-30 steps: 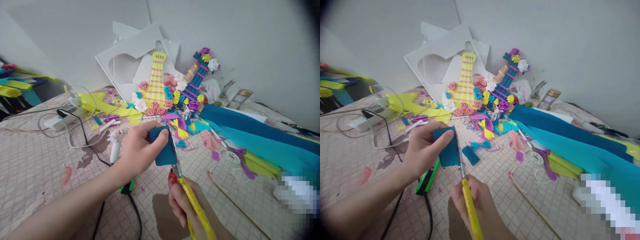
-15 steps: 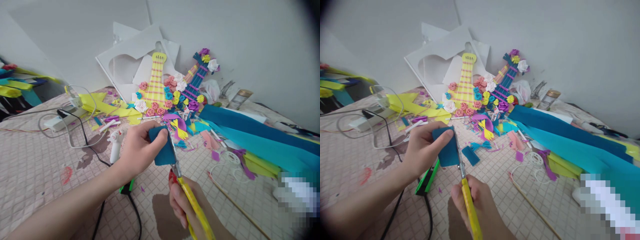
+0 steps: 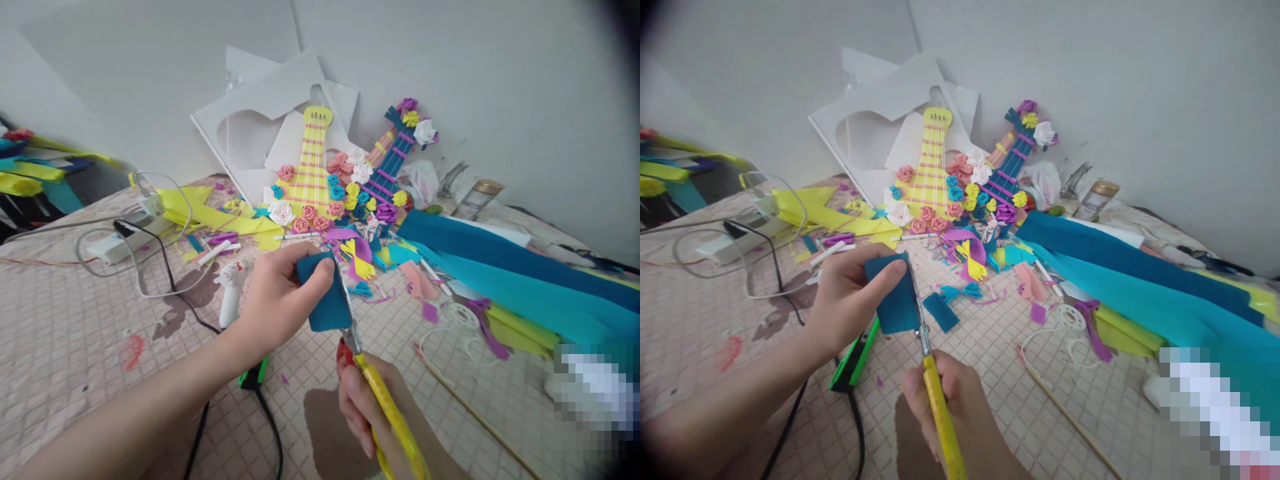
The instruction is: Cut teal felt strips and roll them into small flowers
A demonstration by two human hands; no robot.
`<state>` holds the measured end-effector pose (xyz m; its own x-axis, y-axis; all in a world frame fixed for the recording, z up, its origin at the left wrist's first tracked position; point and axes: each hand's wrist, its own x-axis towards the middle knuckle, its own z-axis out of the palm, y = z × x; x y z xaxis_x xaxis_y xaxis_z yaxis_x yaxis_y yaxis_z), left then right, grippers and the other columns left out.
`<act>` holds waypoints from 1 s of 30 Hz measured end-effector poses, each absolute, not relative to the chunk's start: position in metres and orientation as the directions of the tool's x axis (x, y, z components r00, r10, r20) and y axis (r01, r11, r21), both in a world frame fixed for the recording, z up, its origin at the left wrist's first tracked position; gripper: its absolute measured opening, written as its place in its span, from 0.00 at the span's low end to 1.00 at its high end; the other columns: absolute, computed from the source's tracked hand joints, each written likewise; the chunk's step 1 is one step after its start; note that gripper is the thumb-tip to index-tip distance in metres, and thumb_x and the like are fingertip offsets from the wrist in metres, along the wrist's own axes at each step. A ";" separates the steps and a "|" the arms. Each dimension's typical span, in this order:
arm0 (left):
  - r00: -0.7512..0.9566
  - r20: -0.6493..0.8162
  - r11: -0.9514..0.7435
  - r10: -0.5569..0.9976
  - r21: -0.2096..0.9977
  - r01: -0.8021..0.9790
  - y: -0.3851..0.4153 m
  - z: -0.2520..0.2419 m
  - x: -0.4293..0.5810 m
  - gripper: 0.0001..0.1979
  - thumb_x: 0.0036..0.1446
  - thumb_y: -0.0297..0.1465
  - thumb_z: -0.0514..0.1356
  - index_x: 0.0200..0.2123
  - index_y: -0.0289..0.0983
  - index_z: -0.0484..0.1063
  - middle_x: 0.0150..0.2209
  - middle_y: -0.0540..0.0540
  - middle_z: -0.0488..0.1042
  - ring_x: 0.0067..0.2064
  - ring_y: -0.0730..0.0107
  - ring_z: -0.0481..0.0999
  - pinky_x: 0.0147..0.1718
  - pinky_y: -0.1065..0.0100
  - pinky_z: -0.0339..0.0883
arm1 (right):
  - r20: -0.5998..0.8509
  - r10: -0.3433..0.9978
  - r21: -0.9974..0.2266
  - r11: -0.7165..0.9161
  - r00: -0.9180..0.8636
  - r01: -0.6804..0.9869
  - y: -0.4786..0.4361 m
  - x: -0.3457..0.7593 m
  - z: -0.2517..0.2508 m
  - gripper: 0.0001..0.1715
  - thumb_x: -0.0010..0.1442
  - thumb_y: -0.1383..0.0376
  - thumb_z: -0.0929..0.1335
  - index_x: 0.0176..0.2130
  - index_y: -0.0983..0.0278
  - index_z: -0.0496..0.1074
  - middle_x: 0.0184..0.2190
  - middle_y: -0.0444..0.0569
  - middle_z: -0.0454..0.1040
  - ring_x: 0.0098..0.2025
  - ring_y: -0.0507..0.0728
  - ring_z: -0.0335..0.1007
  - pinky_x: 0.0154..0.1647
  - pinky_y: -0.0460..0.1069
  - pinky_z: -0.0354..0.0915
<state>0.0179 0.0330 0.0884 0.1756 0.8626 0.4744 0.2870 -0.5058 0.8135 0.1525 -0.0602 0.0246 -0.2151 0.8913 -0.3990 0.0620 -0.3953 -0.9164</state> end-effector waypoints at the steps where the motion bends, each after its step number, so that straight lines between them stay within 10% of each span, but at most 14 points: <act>1: 0.177 0.475 -0.506 0.862 0.814 0.286 0.033 0.088 0.018 0.12 0.54 0.32 0.55 0.19 0.35 0.63 0.17 0.54 0.57 0.20 0.78 0.55 0.17 0.74 0.51 | -0.406 0.889 -0.913 -0.404 -0.213 0.053 -0.060 0.152 0.025 0.34 0.46 0.34 0.61 0.25 0.62 0.56 0.14 0.36 0.54 0.12 0.44 0.47 0.12 0.42 0.45; 30: 0.149 0.374 -0.402 0.915 0.863 0.307 0.056 0.079 0.014 0.12 0.53 0.34 0.56 0.21 0.35 0.65 0.19 0.54 0.57 0.22 0.78 0.56 0.18 0.74 0.51 | -0.426 0.899 -0.905 -0.424 -0.105 0.047 -0.017 0.165 0.020 0.34 0.45 0.35 0.64 0.20 0.62 0.54 0.09 0.34 0.52 0.08 0.44 0.48 0.06 0.40 0.47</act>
<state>0.0138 0.0564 0.0788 0.1489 0.9154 0.3740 0.3068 -0.4023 0.8626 0.1648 -0.0165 0.0195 -0.1048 0.8985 -0.4262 0.0468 -0.4237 -0.9046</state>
